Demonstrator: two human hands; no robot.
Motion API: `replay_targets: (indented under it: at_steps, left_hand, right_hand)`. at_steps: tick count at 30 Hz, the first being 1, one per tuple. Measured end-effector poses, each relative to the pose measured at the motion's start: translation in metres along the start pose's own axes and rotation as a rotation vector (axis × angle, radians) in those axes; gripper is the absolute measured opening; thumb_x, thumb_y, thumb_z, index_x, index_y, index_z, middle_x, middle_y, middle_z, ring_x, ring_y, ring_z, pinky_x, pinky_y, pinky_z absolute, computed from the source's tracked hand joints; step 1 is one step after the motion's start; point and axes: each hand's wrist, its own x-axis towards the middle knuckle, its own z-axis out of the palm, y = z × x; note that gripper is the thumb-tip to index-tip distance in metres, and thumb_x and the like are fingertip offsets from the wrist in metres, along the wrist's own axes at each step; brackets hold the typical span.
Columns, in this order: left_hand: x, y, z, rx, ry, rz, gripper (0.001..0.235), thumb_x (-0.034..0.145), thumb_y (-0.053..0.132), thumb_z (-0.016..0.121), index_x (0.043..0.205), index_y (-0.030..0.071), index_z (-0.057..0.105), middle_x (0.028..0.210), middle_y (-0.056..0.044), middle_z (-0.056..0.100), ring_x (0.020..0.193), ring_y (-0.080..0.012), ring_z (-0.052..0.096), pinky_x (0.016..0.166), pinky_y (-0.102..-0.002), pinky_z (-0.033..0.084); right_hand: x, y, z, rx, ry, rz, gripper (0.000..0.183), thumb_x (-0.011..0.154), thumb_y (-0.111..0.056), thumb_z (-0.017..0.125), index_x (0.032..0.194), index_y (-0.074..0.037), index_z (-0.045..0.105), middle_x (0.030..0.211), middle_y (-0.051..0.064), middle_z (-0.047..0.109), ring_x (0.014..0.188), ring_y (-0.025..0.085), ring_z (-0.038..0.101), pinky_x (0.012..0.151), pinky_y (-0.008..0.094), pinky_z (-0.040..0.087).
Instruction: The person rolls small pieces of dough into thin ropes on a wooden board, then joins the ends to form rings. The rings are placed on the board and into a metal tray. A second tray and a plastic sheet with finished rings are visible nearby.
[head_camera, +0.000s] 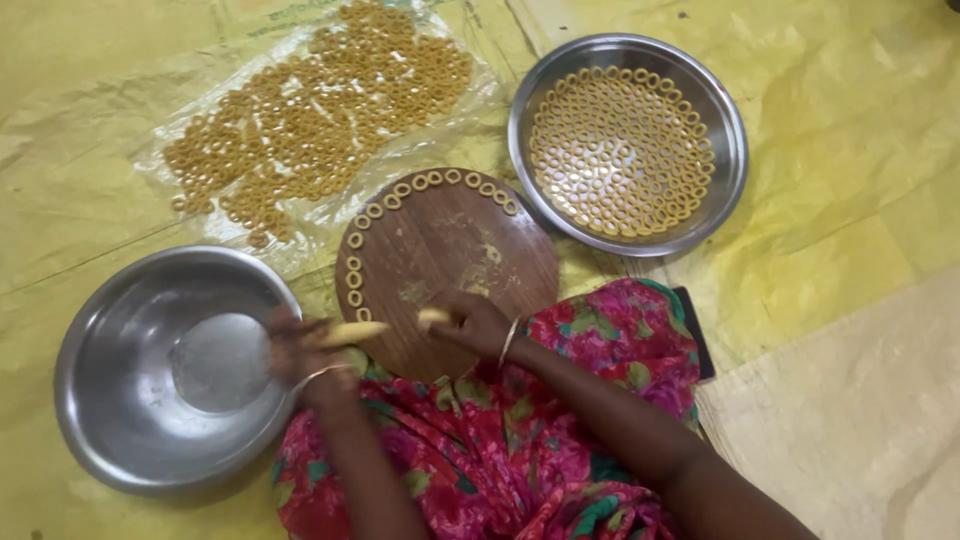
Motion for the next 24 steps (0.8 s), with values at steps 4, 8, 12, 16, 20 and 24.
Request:
replay_targets:
  at_steps: [4, 8, 12, 16, 20, 24]
  left_hand:
    - [0.043, 0.071, -0.070, 0.196, 0.079, 0.306, 0.026, 0.106, 0.016, 0.070, 0.127, 0.009, 0.058, 0.107, -0.005, 0.060, 0.086, -0.0151, 0.060, 0.074, -0.027, 0.054]
    - [0.070, 0.068, -0.097, 0.830, -0.005, 0.483, 0.048, 0.108, 0.026, 0.071, 0.146, 0.004, 0.052, 0.127, -0.015, 0.058, 0.117, -0.0244, 0.059, 0.097, -0.037, 0.055]
    - [0.067, 0.064, -0.104, 1.724, -0.296, 0.830, 0.075, 0.089, 0.042, 0.077, 0.146, 0.000, 0.052, 0.140, -0.033, 0.056, 0.130, -0.0483, 0.048, 0.105, -0.057, 0.038]
    - [0.033, 0.039, -0.075, 1.869, -0.538, 0.765, 0.060, 0.096, 0.034, 0.069, 0.144, 0.002, 0.054, 0.140, -0.029, 0.058, 0.134, -0.0476, 0.051, 0.114, -0.054, 0.040]
    - [-0.029, -0.018, -0.041, 1.689, -1.078, 0.043, 0.042, 0.094, 0.024, 0.063, 0.133, 0.008, 0.060, 0.138, -0.025, 0.061, 0.126, -0.0451, 0.059, 0.105, -0.048, 0.049]
    - [-0.063, -0.069, -0.025, 2.046, -1.286, 0.249, 0.066, 0.089, 0.020, 0.065, 0.148, 0.006, 0.040, 0.160, -0.023, 0.031, 0.144, -0.0414, 0.038, 0.115, -0.051, 0.036]
  right_hand:
    - [0.000, 0.053, -0.036, 0.233, 0.248, 0.059, 0.036, 0.101, -0.034, 0.068, 0.124, -0.005, 0.072, 0.110, 0.008, 0.073, 0.087, 0.014, 0.062, 0.078, 0.031, 0.053]
    - [0.002, 0.083, -0.054, 0.333, 0.363, -0.015, 0.036, 0.106, -0.028, 0.058, 0.133, -0.006, 0.065, 0.125, 0.002, 0.066, 0.111, 0.013, 0.060, 0.094, 0.031, 0.049]
    - [0.009, 0.093, -0.044, 0.822, 0.257, 0.199, 0.034, 0.105, -0.027, 0.059, 0.131, -0.008, 0.066, 0.116, 0.001, 0.069, 0.100, 0.012, 0.062, 0.087, 0.029, 0.051]
    - [0.026, 0.101, -0.035, 0.965, 0.313, 0.141, 0.031, 0.103, -0.022, 0.066, 0.128, -0.005, 0.070, 0.109, 0.004, 0.071, 0.098, 0.012, 0.064, 0.085, 0.031, 0.054]
    - [0.048, 0.103, -0.016, 0.575, 0.313, 0.183, 0.032, 0.091, -0.018, 0.075, 0.121, -0.008, 0.072, 0.110, 0.001, 0.075, 0.096, 0.015, 0.068, 0.082, 0.033, 0.056]
    - [0.062, 0.089, 0.016, -0.481, 0.273, 0.063, 0.035, 0.092, -0.026, 0.074, 0.126, -0.018, 0.069, 0.127, 0.002, 0.068, 0.128, 0.022, 0.058, 0.113, 0.053, 0.040]
